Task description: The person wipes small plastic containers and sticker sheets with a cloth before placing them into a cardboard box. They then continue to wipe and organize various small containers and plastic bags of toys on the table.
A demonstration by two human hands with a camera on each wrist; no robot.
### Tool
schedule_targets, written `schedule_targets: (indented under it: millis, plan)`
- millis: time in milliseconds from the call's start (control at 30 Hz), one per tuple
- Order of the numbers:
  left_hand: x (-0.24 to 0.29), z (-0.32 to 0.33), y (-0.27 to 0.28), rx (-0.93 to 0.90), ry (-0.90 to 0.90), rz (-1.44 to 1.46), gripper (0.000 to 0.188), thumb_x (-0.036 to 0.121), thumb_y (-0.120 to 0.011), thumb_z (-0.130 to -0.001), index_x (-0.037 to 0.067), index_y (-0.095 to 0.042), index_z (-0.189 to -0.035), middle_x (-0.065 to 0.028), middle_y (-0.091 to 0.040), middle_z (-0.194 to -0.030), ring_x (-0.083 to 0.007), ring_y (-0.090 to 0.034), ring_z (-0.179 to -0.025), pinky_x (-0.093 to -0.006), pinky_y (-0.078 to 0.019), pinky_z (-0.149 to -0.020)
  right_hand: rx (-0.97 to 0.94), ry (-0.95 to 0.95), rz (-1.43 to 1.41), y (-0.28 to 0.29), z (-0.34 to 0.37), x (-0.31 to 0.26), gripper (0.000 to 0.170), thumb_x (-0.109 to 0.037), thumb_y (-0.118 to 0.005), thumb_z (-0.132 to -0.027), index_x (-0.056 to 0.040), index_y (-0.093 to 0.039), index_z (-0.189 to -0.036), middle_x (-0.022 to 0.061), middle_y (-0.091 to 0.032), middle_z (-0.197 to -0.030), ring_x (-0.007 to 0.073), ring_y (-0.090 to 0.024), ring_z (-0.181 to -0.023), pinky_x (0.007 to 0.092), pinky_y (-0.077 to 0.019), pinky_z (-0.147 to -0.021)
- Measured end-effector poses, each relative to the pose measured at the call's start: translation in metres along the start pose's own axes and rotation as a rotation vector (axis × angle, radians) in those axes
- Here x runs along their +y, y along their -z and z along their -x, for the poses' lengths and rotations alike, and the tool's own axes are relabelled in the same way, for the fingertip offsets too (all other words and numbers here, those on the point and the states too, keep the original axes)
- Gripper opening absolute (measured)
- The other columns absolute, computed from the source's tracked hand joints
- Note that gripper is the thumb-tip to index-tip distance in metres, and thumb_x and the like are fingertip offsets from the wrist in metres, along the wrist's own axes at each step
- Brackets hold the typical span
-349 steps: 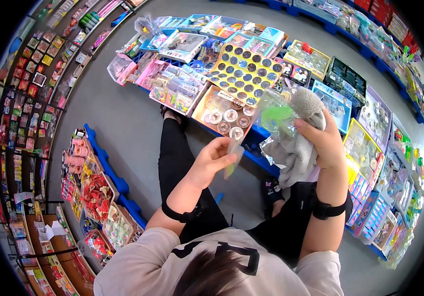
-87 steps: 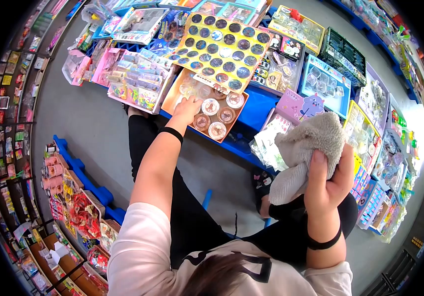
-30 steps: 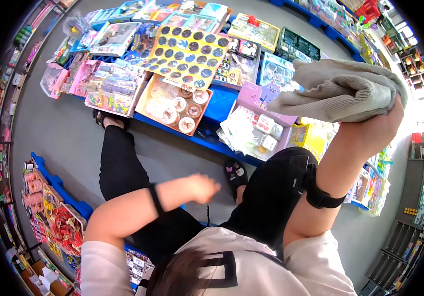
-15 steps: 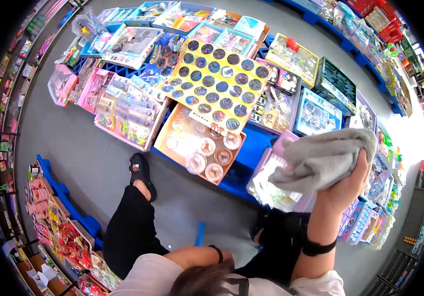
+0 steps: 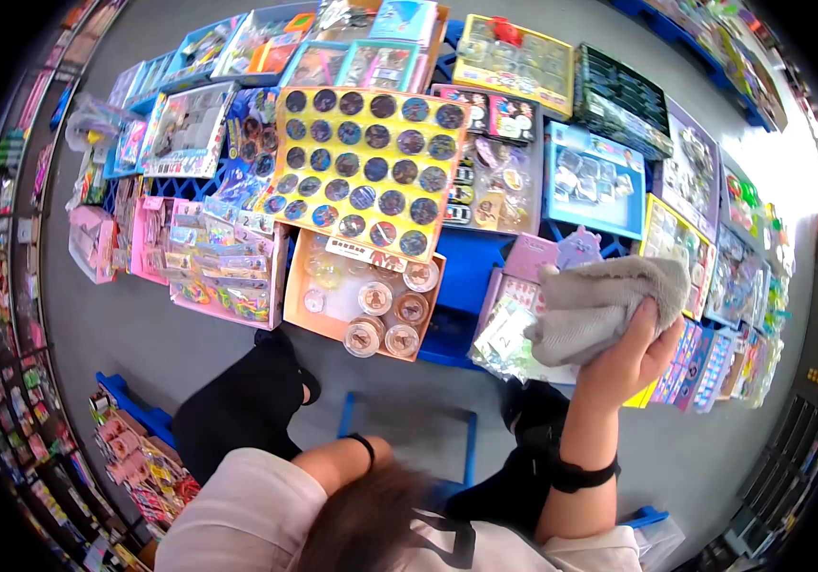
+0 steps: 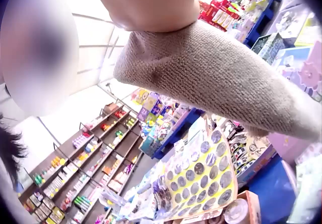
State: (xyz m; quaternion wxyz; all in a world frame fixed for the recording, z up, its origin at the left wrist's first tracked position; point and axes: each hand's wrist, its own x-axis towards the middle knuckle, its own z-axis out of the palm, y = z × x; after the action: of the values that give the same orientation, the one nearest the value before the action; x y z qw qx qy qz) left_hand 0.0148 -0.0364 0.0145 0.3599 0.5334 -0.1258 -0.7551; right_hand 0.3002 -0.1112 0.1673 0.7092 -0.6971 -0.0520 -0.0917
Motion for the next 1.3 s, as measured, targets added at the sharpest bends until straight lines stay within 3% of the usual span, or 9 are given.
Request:
schedule_targets:
  millis: [133, 367, 600, 667, 733, 833, 900, 1033, 1300]
  plan:
    - [-0.081, -0.036, -0.009, -0.422, 0.037, -0.27, 0.05, 0.032, -0.055, -0.079, 0.016, -0.045, -0.125, -0.01, -0.046, -0.126, -0.0294, -0.043, -0.114, -0.0438, -0.0358, -0.091, 0.213, -0.175, -0.216, 0.011, -0.002, -0.022, 0.024, -0.015, -0.046, -0.086, 0.0007, -0.048, -0.105, 0.0084, -0.055, -0.098, 0.0157, -0.054, -0.089, 0.0284, -0.0455, -0.076]
    - [-0.041, -0.033, 0.008, -0.283, 0.098, -0.714, 0.057, 0.042, -0.059, -0.074, 0.01, -0.049, -0.119, -0.0119, -0.054, -0.114, -0.0307, -0.051, -0.104, -0.0429, -0.0402, -0.087, 0.367, -0.237, -0.386, 0.04, 0.038, -0.066, 0.028, -0.018, -0.047, -0.084, 0.0, -0.048, -0.106, 0.0113, -0.053, -0.103, 0.021, -0.055, -0.092, 0.0329, -0.0479, -0.077]
    - [0.023, 0.177, 0.037, 1.193, -0.476, -0.163, 0.031, 0.026, -0.055, -0.082, 0.004, -0.052, -0.104, -0.0145, -0.055, -0.104, -0.024, -0.055, -0.095, -0.0324, -0.0434, -0.08, 0.297, -0.197, -0.378, 0.019, 0.067, -0.091, 0.031, -0.017, -0.049, -0.084, -0.0015, -0.044, -0.111, 0.0103, -0.054, -0.102, 0.0194, -0.056, -0.091, 0.032, -0.0483, -0.075]
    - [0.033, 0.237, 0.023, 1.186, -1.125, 0.407, 0.03, 0.02, -0.054, -0.084, 0.007, -0.048, -0.11, -0.0103, -0.056, -0.103, -0.0212, -0.057, -0.093, -0.0351, -0.0453, -0.078, 0.25, -0.215, -0.406, 0.016, 0.074, -0.096, 0.032, -0.016, -0.051, -0.084, -0.0029, -0.044, -0.112, 0.0085, -0.055, -0.1, 0.018, -0.057, -0.086, 0.0295, -0.0486, -0.071]
    - [0.039, 0.285, 0.006, 1.227, -1.37, 0.649, 0.028, 0.017, -0.05, -0.087, 0.007, -0.043, -0.112, -0.0127, -0.056, -0.103, -0.0201, -0.059, -0.089, -0.0301, -0.0467, -0.076, 0.22, -0.193, -0.401, 0.016, 0.087, -0.104, 0.029, -0.016, -0.051, -0.084, -0.0013, -0.047, -0.109, 0.0093, -0.055, -0.1, 0.0186, -0.057, -0.087, 0.029, -0.0479, -0.073]
    - [0.016, 0.279, 0.031, 1.625, -1.065, 0.486, 0.034, 0.017, -0.056, -0.083, 0.004, -0.043, -0.111, -0.0132, -0.056, -0.103, -0.0209, -0.058, -0.091, -0.031, -0.0476, -0.076, 0.183, -0.167, -0.432, 0.015, 0.097, -0.106, 0.025, -0.015, -0.05, -0.085, -0.0001, -0.05, -0.105, 0.0095, -0.055, -0.098, 0.0184, -0.057, -0.085, 0.0272, -0.0476, -0.073]
    - [-0.03, 0.226, 0.068, 1.783, -0.49, 0.166, 0.054, 0.02, -0.069, -0.071, 0.004, -0.041, -0.115, -0.0154, -0.052, -0.11, -0.0241, -0.053, -0.101, -0.0356, -0.0455, -0.081, 0.117, -0.117, -0.326, 0.013, 0.1, -0.106, 0.024, -0.015, -0.05, -0.085, -0.0006, -0.05, -0.104, 0.0082, -0.056, -0.095, 0.0164, -0.057, -0.082, 0.0261, -0.0476, -0.071]
    - [-0.056, 0.122, 0.062, 1.605, 0.175, -0.313, 0.086, 0.024, -0.078, -0.055, 0.017, -0.032, -0.128, -0.0148, -0.034, -0.127, -0.0337, -0.037, -0.115, -0.0425, -0.0405, -0.088, 0.014, -0.004, -0.17, 0.018, 0.097, -0.092, 0.021, -0.013, -0.05, -0.085, -0.0013, -0.051, -0.104, 0.0052, -0.056, -0.091, 0.0111, -0.055, -0.079, 0.0231, -0.0448, -0.068]
    - [-0.055, 0.075, 0.073, 1.63, 0.216, -0.273, 0.074, 0.009, -0.071, -0.059, 0.022, -0.038, -0.124, -0.0097, -0.032, -0.128, -0.0328, -0.042, -0.108, -0.0393, -0.0445, -0.085, 0.042, -0.038, -0.337, 0.039, 0.084, -0.097, 0.017, -0.013, -0.051, -0.085, -0.002, -0.053, -0.097, 0.003, -0.056, -0.088, 0.0095, -0.054, -0.076, 0.022, -0.0445, -0.067]
